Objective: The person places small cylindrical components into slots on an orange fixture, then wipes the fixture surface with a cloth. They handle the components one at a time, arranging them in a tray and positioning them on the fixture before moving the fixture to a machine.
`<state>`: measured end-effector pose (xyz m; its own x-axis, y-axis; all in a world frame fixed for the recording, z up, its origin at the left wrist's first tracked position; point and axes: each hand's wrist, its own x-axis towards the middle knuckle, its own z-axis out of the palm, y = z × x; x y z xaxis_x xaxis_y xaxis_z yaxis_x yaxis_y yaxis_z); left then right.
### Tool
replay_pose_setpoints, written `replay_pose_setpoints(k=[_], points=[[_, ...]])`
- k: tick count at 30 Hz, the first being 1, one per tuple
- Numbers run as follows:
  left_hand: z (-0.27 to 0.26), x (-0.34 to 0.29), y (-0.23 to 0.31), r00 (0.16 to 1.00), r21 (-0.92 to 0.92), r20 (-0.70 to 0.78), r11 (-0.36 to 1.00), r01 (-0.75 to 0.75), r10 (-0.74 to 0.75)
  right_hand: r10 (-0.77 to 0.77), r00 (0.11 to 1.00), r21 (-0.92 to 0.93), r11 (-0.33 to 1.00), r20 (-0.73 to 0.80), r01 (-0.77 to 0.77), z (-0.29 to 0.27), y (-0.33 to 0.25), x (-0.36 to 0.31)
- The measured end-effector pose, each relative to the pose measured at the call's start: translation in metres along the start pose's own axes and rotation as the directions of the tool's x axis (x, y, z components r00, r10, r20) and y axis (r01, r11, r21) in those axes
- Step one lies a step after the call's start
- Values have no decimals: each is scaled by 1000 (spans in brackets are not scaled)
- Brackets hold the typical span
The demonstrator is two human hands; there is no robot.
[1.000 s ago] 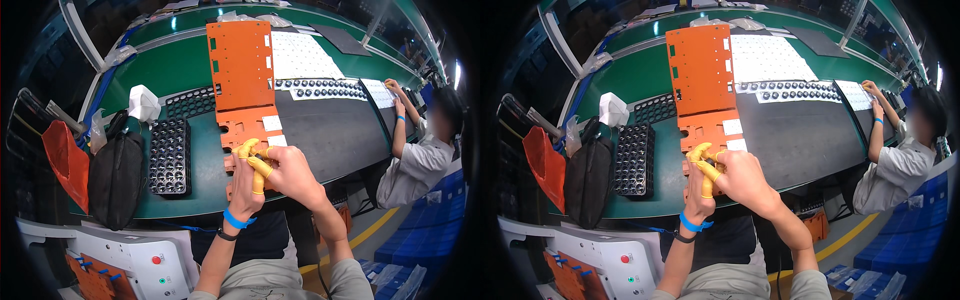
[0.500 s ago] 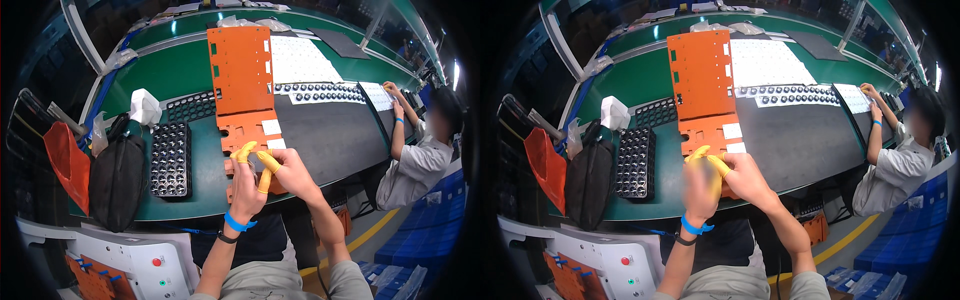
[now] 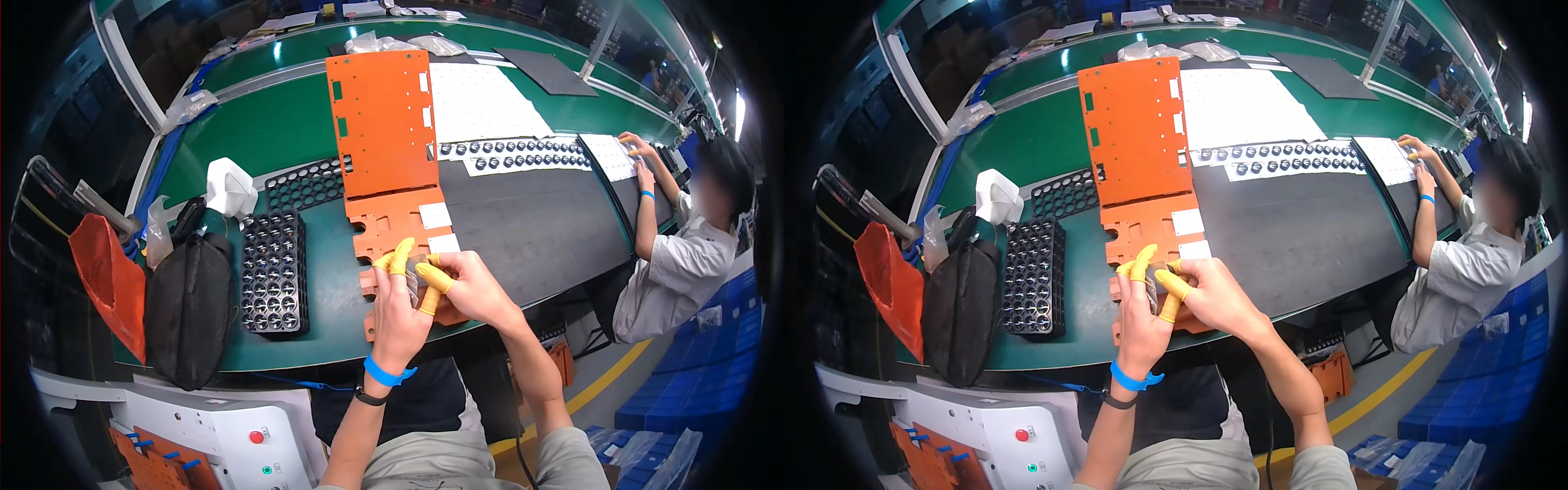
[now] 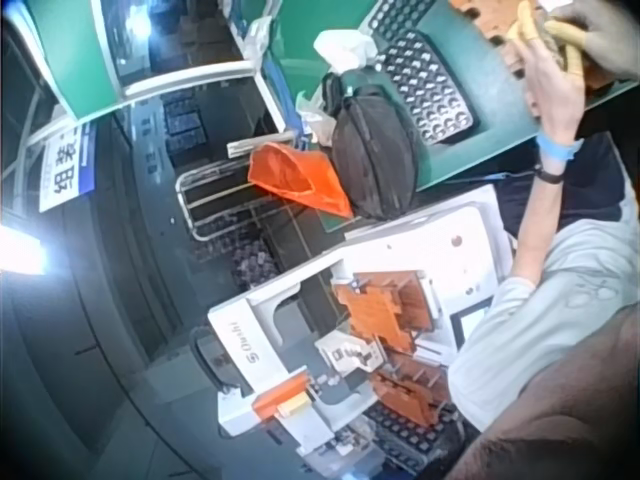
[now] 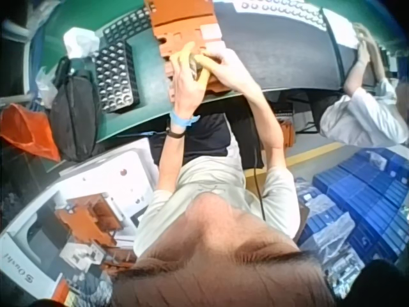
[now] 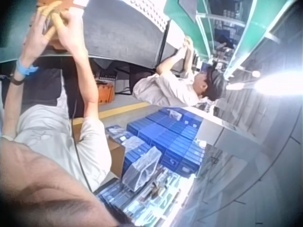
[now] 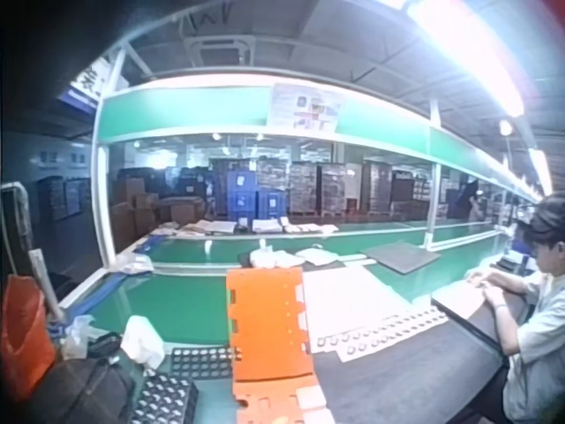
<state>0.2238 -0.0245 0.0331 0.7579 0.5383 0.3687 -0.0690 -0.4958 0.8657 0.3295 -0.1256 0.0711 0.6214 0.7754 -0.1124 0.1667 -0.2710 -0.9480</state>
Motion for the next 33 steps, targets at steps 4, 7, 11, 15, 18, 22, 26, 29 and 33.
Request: replay_pose_setpoints(k=[4, 7, 11, 15, 18, 22, 26, 29, 33], points=[[0, 1, 4, 999, -32, 10, 999, 33, -33, -67, 997, -42, 997, 25, 68, -8, 5, -2], [-1, 1, 1, 1000, -28, 11, 1000, 13, -13, -90, 995, -42, 995, 49, 93, -10, 7, -2], [-1, 0, -1, 999, -28, 43, 1000, 13, -12, -56, 998, -142, 988, 15, 57, -8, 3, -2], [-3, 2, 0, 998, -124, 54, 992, 18, -11, -105, 993, -281, 956, -59, 85, -8, 4, -4], [-4, 2, 9, 995, -204, 53, 974, 95, -86, -164, 975, -283, 952, -148, 117, -9, 10, -8], [-6, 2, 5, 998, -27, -26, 998, 49, -50, -111, 978, -158, 984, -177, 83, -21, 13, -14], [0, 1, -6, 992, -167, -99, 984, 62, -79, -91, 959, -267, 964, -268, 17, -41, 20, -25], [-2, 0, -11, 992, -158, -105, 986, 48, -66, -11, 959, -336, 938, -284, -89, -57, 28, -29], [-4, 0, -7, 995, -260, -56, 963, 66, -83, 218, 965, -123, 964, -144, -236, -63, 48, -38]])
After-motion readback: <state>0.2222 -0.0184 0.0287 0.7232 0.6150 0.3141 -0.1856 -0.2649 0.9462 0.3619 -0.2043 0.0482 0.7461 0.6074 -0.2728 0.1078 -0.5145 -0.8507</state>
